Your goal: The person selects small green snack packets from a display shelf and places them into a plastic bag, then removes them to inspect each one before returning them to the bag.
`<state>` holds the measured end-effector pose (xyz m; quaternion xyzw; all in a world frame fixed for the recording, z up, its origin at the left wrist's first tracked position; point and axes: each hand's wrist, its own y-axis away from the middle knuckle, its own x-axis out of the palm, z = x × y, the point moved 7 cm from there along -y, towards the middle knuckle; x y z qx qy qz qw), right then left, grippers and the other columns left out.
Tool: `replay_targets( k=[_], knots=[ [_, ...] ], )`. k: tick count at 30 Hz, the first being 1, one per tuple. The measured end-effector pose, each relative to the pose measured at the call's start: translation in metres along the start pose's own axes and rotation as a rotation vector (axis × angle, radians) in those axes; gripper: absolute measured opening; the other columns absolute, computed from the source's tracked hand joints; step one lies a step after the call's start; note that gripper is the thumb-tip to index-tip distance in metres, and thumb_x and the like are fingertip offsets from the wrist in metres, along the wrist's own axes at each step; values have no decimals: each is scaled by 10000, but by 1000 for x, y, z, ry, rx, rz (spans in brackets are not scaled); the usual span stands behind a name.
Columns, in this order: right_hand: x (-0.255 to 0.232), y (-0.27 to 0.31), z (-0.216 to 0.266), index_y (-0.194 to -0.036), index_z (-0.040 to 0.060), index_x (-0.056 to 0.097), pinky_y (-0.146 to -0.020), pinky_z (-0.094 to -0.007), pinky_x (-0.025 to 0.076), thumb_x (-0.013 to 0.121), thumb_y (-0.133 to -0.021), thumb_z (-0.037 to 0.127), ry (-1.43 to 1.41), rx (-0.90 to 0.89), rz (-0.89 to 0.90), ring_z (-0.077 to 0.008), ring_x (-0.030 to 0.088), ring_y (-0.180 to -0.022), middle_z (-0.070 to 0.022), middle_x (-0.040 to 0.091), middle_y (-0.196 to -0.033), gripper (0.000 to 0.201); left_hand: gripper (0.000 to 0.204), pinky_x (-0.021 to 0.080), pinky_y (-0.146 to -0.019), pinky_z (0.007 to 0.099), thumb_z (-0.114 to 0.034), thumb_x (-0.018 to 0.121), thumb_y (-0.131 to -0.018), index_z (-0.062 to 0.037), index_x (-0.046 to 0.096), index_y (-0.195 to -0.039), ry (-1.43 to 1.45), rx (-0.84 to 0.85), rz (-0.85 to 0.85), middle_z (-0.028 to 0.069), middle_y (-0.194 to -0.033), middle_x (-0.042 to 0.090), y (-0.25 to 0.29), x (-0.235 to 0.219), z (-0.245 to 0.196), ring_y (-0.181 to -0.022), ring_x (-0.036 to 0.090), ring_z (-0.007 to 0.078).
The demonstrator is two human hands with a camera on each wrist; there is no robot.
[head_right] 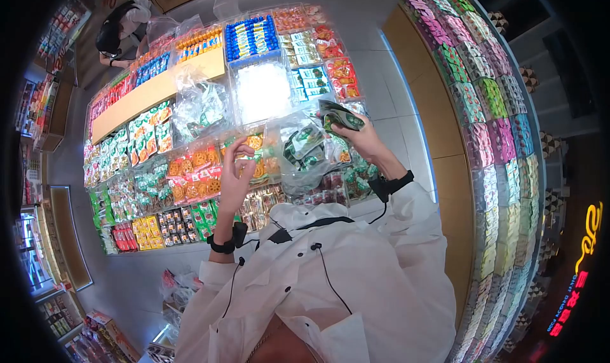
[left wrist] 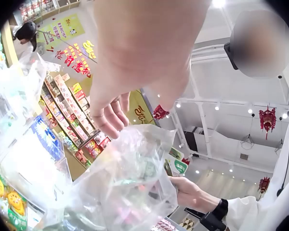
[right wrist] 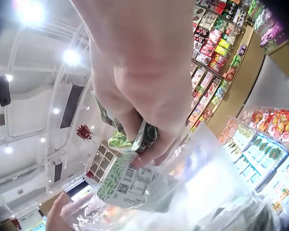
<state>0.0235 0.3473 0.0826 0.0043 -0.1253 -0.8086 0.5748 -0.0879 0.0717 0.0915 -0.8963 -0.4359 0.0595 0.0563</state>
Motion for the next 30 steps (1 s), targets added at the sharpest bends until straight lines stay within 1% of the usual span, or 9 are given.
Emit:
replay_targets(
  k=[5, 8, 13, 18, 21, 23, 25, 28, 30],
  knots=[
    [2, 0, 16, -1301, -44, 528, -964, -320, 490, 627, -899, -20, -121, 66, 2, -178, 602, -1115, -119, 641, -1203, 415, 348, 476, -810, 265, -101, 602, -942, -7, 526, -1269, -24, 33, -66, 84, -1075, 590, -39, -10, -31, -967, 576, 134],
    [-2, -3, 1, -1344, -46, 465, -974, -354, 499, 626, -924, 46, -130, 63, 23, -207, 608, -1126, -123, 622, -1226, 459, 212, 478, -795, 271, -115, 623, -937, -16, 627, -1124, -83, 50, 70, 61, -941, 654, -55, 10, -44, -898, 609, 124],
    [12, 16, 18, -1377, -37, 400, -957, -360, 535, 554, -986, 118, -368, 150, -48, -289, 652, -1092, -171, 582, -1272, 448, 263, 496, -793, 281, -101, 650, -913, -15, 613, -1159, -263, 153, 286, 97, -984, 660, -61, 46, -58, -880, 643, 148],
    [39, 16, 29, -1359, -47, 414, -894, -357, 574, 520, -1009, 156, -622, 118, 29, -289, 665, -1067, -187, 591, -1261, 418, 450, 474, -947, 296, -91, 618, -941, 6, 463, -1353, 163, -136, 178, 132, -1229, 581, -69, 65, -31, -1137, 583, 185],
    [56, 19, 38, -1343, -28, 453, -862, -350, 582, 533, -1006, 172, -617, 138, 163, -284, 676, -1041, -172, 607, -1245, 400, 519, 472, -930, 274, -116, 672, -915, 20, 442, -1360, 345, -136, 191, 131, -1258, 561, -74, 68, -39, -1160, 553, 175],
    [76, 20, 31, -1330, 8, 492, -878, -333, 567, 569, -989, 178, -565, 314, 308, -249, 665, -1057, -141, 618, -1240, 389, 528, 455, -959, 283, -100, 678, -907, 22, 443, -1364, 350, -170, 274, 122, -1279, 554, -77, 59, -34, -1175, 541, 167],
    [82, 16, 33, -1318, 28, 528, -924, -296, 500, 652, -942, 178, -268, 306, 255, -145, 608, -1109, -73, 624, -1242, 423, 563, 413, -1025, 308, -50, 693, -885, 36, 436, -1379, 474, -328, 396, 95, -1315, 545, -65, 53, -23, -1201, 519, 153],
    [83, 6, 30, -1306, 18, 543, -776, -258, 464, 694, -911, 295, 65, 263, 336, -100, 582, -942, -37, 628, -1169, 506, 581, 403, -1039, 310, -33, 692, -882, 44, 420, -1390, 397, -393, 445, 89, -1298, 561, -49, 54, -20, -1200, 522, 153],
    [75, -5, 35, -1253, 18, 580, -635, -235, 391, 689, -893, 420, 153, 308, 311, -65, 513, -796, -11, 628, -1012, 551, 542, 423, -1023, 314, -27, 695, -880, 57, 440, -1350, 541, -362, 198, 99, -1274, 579, -45, 56, -16, -1174, 546, 159]
  ],
)
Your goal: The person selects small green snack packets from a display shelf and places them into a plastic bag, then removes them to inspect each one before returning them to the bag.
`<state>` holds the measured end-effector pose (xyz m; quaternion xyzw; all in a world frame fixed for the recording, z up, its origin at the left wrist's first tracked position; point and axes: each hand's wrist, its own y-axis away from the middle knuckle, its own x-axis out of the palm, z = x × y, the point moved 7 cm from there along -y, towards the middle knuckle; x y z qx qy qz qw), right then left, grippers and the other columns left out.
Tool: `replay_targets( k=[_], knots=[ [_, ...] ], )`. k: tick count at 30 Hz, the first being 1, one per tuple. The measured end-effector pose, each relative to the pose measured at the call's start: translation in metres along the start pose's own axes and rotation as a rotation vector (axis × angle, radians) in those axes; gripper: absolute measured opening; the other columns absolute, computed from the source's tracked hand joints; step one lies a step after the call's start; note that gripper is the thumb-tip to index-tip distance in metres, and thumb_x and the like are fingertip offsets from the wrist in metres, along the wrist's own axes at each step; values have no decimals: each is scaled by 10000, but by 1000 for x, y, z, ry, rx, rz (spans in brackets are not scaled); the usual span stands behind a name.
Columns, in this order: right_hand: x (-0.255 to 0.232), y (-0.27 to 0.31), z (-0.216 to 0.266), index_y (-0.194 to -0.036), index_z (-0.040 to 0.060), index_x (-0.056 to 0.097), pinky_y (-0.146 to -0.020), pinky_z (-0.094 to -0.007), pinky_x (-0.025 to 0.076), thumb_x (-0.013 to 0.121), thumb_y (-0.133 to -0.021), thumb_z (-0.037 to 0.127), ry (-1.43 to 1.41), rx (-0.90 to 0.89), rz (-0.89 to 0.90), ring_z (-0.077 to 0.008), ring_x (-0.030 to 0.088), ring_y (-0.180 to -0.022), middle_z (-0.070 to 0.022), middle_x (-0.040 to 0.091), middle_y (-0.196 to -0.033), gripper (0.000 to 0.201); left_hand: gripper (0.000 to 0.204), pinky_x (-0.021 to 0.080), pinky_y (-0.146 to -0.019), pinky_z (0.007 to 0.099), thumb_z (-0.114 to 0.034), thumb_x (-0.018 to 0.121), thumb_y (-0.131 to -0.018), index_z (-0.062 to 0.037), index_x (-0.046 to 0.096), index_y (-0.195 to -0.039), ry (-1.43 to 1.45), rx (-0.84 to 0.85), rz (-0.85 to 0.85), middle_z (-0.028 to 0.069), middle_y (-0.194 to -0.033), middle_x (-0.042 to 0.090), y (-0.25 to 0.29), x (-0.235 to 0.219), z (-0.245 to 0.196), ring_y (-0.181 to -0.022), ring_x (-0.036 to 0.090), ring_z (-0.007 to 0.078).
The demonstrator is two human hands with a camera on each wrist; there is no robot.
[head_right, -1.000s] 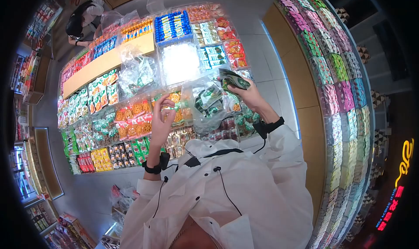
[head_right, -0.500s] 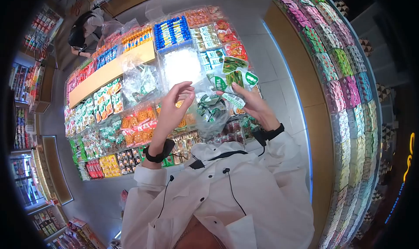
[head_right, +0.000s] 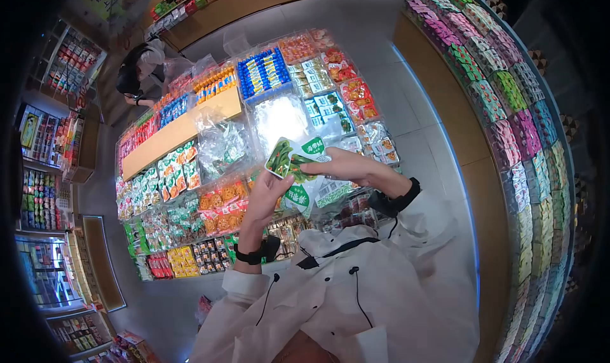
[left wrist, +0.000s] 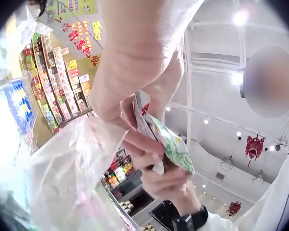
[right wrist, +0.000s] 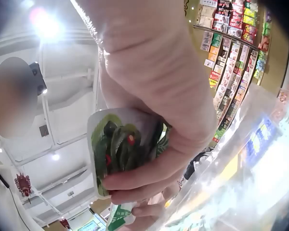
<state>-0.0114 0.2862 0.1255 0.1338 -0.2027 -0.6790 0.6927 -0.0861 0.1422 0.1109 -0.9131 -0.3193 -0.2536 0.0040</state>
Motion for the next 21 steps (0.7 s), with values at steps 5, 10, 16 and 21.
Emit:
replay_targets(
  k=[5, 10, 16, 21],
  knots=[
    [-5, -3, 19, -1240, 4, 560, -654, -231, 422, 614, -947, 431, 27, 51, -91, -69, 528, -842, -21, 607, -996, 520, 404, 446, -992, 313, -23, 680, -888, 42, 502, -1244, -7, 129, -110, 106, -1224, 603, -5, 0, -6, -1126, 578, 165],
    [6, -5, 10, -1324, 11, 499, -856, -244, 470, 621, -963, 345, -173, -211, -196, -83, 567, -1011, -43, 624, -1131, 506, 335, 472, -912, 290, -27, 668, -899, 30, 542, -1204, 57, 249, -295, 92, -1144, 643, 4, -5, -11, -1024, 608, 135],
    [18, 0, 21, -1359, 18, 450, -883, -276, 491, 706, -907, 227, -102, -304, -181, -109, 588, -1048, -68, 609, -1205, 560, 321, 481, -897, 290, -88, 604, -958, 11, 510, -1248, 134, 248, -382, 95, -1172, 635, 6, -24, -4, -1061, 605, 139],
    [18, -4, 28, -1381, -16, 399, -913, -310, 478, 775, -834, 235, 319, -543, -314, -180, 594, -1079, -126, 592, -1240, 710, 357, 464, -930, 305, -80, 598, -958, 27, 480, -1278, 171, 225, -402, 114, -1207, 610, 14, -5, -13, -1095, 588, 151]
  ],
)
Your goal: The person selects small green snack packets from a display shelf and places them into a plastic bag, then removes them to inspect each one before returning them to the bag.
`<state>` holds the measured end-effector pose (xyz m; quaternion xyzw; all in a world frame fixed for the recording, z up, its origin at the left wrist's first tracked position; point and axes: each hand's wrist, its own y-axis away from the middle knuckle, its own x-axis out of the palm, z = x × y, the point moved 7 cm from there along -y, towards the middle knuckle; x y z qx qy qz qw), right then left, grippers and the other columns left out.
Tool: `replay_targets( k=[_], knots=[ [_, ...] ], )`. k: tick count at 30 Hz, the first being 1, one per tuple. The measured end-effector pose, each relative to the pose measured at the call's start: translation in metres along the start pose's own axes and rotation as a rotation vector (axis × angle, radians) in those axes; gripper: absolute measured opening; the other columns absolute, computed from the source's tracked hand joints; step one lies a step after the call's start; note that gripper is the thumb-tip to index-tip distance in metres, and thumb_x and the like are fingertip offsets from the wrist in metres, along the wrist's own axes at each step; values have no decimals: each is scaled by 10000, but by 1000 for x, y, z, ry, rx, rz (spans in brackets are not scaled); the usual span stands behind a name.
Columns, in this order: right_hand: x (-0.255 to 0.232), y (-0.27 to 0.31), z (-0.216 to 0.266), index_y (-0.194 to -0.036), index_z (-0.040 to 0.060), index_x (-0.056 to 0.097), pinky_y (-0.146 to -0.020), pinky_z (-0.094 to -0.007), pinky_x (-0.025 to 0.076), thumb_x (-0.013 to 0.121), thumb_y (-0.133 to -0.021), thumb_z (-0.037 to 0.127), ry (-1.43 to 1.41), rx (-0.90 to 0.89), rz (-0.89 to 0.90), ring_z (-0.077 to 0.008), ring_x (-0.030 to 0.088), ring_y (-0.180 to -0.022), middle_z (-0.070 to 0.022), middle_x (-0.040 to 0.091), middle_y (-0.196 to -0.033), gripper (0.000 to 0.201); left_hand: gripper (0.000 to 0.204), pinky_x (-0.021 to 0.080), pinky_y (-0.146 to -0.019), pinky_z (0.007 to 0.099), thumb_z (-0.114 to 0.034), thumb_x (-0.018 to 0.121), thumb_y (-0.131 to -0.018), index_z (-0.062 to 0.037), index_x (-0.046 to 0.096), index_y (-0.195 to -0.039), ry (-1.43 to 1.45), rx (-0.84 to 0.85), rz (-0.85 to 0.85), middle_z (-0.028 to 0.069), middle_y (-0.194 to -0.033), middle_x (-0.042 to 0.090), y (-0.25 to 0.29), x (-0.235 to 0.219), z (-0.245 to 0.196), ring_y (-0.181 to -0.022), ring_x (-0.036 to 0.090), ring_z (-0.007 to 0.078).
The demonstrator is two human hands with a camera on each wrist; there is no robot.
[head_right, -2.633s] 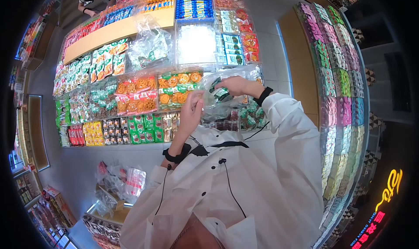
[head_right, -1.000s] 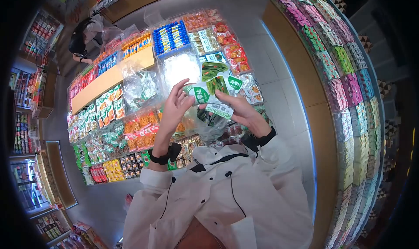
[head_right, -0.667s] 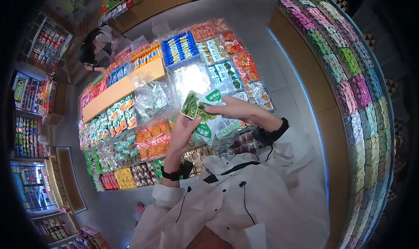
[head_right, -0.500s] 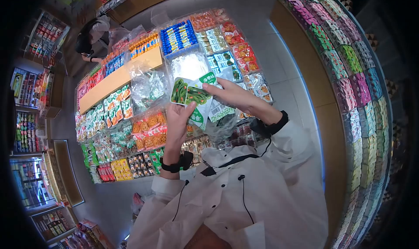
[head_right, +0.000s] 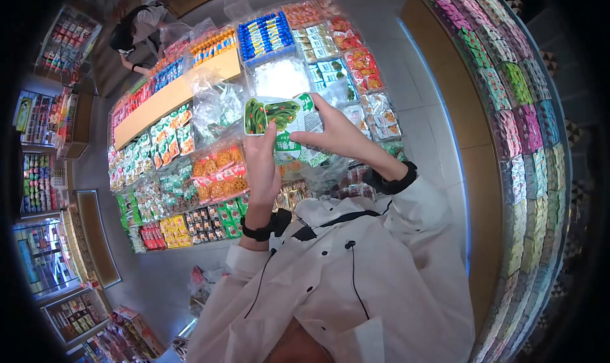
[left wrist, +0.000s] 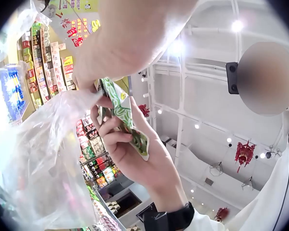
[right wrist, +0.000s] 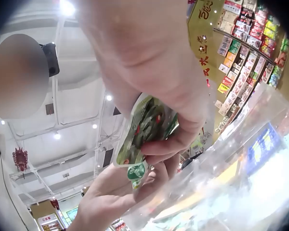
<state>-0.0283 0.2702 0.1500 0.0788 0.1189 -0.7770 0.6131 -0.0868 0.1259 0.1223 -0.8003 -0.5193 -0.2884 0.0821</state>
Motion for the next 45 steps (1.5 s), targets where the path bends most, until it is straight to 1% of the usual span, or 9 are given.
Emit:
replay_targets(
  k=[6, 14, 16, 21, 23, 26, 31, 36, 45],
  knots=[
    [-9, -8, 5, -1386, -12, 423, -948, -293, 455, 798, -813, 202, 56, 74, 140, -146, 562, -1104, -114, 587, -1226, 718, 407, 447, -959, 327, -27, 582, -944, 27, 417, -1312, -14, -31, 154, 132, -1277, 548, 4, 3, 3, -1167, 541, 175],
    [-16, -19, 3, -1378, -39, 413, -952, -294, 450, 808, -809, 225, 35, 113, 21, -156, 552, -1122, -112, 584, -1231, 742, 420, 430, -1014, 341, 19, 589, -927, 41, 414, -1307, 7, 2, 256, 137, -1292, 541, -1, 11, -9, -1191, 533, 178],
    [-14, -20, 2, -1325, -55, 439, -841, -313, 506, 811, -800, 309, 121, 39, -30, -187, 639, -993, -152, 645, -1118, 740, 390, 440, -996, 324, 7, 601, -929, 48, 440, -1282, -25, 78, 245, 135, -1266, 563, -6, 9, -12, -1161, 549, 168],
    [-4, -19, -12, -1267, -64, 484, -855, -321, 500, 832, -768, 311, 23, 29, -65, -192, 638, -993, -157, 651, -1117, 715, 220, 469, -865, 273, -115, 621, -960, 30, 532, -1100, -131, 183, 70, 86, -1058, 620, -19, -2, -13, -980, 585, 118],
    [-5, -19, -11, -1218, -51, 534, -843, -311, 501, 831, -768, 283, -7, 60, -98, -170, 638, -978, -133, 664, -1092, 634, 206, 470, -843, 257, -211, 588, -992, -18, 517, -998, -150, -35, -114, 32, -930, 543, -27, -29, 0, -887, 543, 95],
    [-5, -19, -15, -1202, -32, 558, -823, -294, 507, 820, -783, 242, -120, 136, -102, -151, 644, -951, -102, 676, -1069, 565, 294, 467, -800, 255, -304, 553, -1010, -49, 479, -884, -113, 27, -99, 0, -807, 452, -34, -26, -14, -799, 488, 76],
    [-9, -12, -18, -1204, -3, 566, -867, -277, 506, 797, -804, 129, -252, 279, -89, -117, 632, -995, -69, 660, -1119, 480, 263, 545, -613, 314, -275, 530, -1015, -13, 526, -989, -101, 127, 1, 78, -891, 611, -54, -25, -31, -736, 636, 154],
    [-34, 4, -43, -1207, -2, 546, -826, -259, 529, 776, -819, 109, -554, 314, -288, -110, 659, -934, -69, 674, -1079, 464, 240, 519, -593, 290, -241, 547, -1008, -4, 540, -1045, -207, 159, -77, 60, -862, 629, -93, -62, -32, -721, 632, 129],
    [-99, 73, -93, -1202, -16, 551, -834, -277, 520, 751, -840, 94, -490, 362, -550, -135, 654, -943, -83, 662, -1100, 428, 286, 492, -647, 230, -74, 625, -919, 13, 553, -1182, -524, -2, -153, 79, -942, 698, -185, -141, 15, -774, 638, 96]
  ],
)
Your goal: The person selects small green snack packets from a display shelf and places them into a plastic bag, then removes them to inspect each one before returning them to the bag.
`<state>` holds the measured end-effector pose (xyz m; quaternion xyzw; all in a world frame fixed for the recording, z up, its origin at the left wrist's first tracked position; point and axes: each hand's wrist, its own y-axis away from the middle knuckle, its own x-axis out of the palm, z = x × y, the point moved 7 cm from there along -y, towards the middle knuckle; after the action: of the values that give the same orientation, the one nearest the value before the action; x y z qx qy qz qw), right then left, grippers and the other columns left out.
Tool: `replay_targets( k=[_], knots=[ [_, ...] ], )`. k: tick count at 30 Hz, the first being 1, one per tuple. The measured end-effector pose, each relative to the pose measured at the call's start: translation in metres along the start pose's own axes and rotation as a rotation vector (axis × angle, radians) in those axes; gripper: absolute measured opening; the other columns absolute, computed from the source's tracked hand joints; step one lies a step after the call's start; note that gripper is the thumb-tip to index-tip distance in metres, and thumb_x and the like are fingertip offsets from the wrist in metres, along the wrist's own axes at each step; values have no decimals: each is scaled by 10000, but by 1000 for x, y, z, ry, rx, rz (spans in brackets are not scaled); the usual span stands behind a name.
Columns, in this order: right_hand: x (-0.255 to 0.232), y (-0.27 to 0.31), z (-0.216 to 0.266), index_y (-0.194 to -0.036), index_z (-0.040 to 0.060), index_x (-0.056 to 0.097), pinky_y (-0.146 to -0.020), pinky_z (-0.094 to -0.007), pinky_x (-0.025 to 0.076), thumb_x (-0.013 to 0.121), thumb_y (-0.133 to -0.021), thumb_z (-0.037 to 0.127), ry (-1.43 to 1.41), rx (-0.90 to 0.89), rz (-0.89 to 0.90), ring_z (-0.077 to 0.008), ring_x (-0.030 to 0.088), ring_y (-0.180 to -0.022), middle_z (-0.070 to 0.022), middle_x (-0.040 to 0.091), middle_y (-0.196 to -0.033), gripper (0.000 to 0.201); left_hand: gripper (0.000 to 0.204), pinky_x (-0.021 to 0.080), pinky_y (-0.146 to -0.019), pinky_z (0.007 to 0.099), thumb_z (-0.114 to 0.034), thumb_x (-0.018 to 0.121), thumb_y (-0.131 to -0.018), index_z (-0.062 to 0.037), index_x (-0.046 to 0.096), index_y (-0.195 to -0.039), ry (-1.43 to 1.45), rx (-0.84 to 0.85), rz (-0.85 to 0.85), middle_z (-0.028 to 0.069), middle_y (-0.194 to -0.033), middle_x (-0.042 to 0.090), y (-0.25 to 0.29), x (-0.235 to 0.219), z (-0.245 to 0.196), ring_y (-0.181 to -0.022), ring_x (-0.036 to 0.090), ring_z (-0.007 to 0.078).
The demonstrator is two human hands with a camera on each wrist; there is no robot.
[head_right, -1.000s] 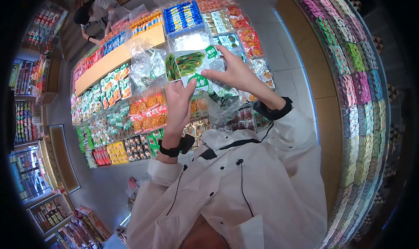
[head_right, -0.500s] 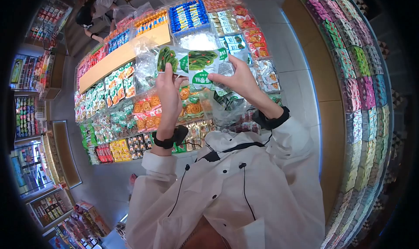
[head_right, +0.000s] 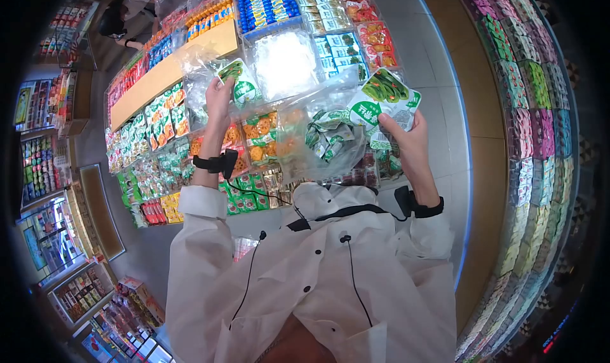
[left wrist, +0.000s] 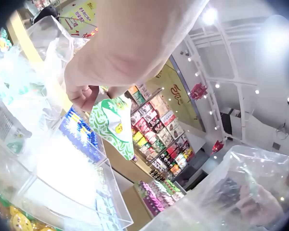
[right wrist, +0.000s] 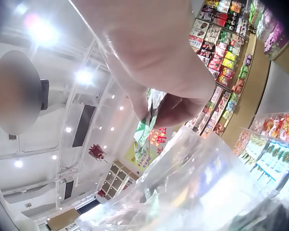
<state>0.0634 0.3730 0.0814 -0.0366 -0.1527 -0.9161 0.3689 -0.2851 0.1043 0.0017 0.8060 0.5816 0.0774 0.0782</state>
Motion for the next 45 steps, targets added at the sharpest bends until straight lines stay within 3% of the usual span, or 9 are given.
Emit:
replay_targets(
  k=[7, 9, 15, 17, 29, 35, 39, 43, 45],
  knots=[
    [-45, 10, -26, -1219, -16, 541, -859, -282, 509, 729, -858, 80, -57, 85, -130, -135, 646, -970, -89, 658, -1106, 418, 588, 520, -610, 257, 20, 672, -759, -67, 490, -1312, -207, 43, -14, 77, -813, 644, -46, 35, 38, -750, 645, 134],
    [-55, 10, -32, -1228, -19, 531, -868, -289, 509, 714, -870, 76, -90, 113, -195, -139, 648, -969, -89, 656, -1109, 413, 611, 515, -580, 305, -1, 681, -708, -71, 514, -1291, -613, 22, 71, 81, -763, 629, -56, 43, 63, -733, 649, 132],
    [-72, 11, -52, -1235, -20, 524, -874, -294, 510, 692, -885, 65, -135, 168, -235, -141, 647, -982, -92, 655, -1120, 397, 356, 528, -666, 369, -49, 590, -731, -67, 652, -1081, -821, -55, 263, 182, -714, 665, -55, 58, 110, -692, 679, 292],
    [-74, 12, -56, -1252, -8, 519, -884, -296, 499, 683, -896, 82, -127, 187, -235, -139, 638, -996, -82, 648, -1136, 402, 240, 532, -660, 387, -50, 606, -717, -53, 680, -945, -1174, 323, 203, 174, -685, 662, -62, 60, 100, -666, 674, 329],
    [-84, 9, -67, -1225, -17, 542, -867, -292, 513, 682, -892, 53, -108, 218, -249, -136, 650, -973, -88, 661, -1115, 368, 257, 526, -700, 324, -20, 648, -710, -108, 755, -928, -671, -107, 206, 114, -762, 691, -80, 57, 106, -692, 660, 221],
    [-81, 9, -72, -1234, -11, 542, -863, -292, 512, 677, -896, 51, -93, 254, -240, -135, 647, -975, -87, 660, -1117, 369, 617, 529, -809, 445, 12, 608, -690, -86, 503, -1291, -1203, -5, 360, 194, -955, 692, -77, 74, 124, -911, 661, 410],
    [-82, 7, -73, -1239, -7, 539, -852, -293, 509, 680, -896, 62, -59, 251, -239, -136, 644, -962, -79, 660, -1118, 377, 483, 515, -775, 392, -4, 572, -722, -46, 642, -1197, -1086, 49, 523, 187, -918, 691, -101, 76, 157, -877, 676, 322],
    [-80, 14, -66, -1256, 1, 527, -838, -302, 508, 675, -903, 77, -17, 276, -257, -143, 642, -932, -77, 654, -1117, 390, 353, 509, -816, 375, -16, 565, -735, -24, 698, -1062, -793, -222, 392, 196, -966, 702, -101, 74, 150, -897, 681, 299],
    [-69, 16, -54, -1264, 1, 520, -847, -310, 509, 668, -908, 79, 9, 272, -213, -152, 638, -953, -79, 650, -1119, 393, 338, 514, -825, 393, -43, 587, -727, -20, 698, -1045, -787, -138, 350, 210, -967, 698, -101, 72, 142, -918, 671, 339]
  ],
)
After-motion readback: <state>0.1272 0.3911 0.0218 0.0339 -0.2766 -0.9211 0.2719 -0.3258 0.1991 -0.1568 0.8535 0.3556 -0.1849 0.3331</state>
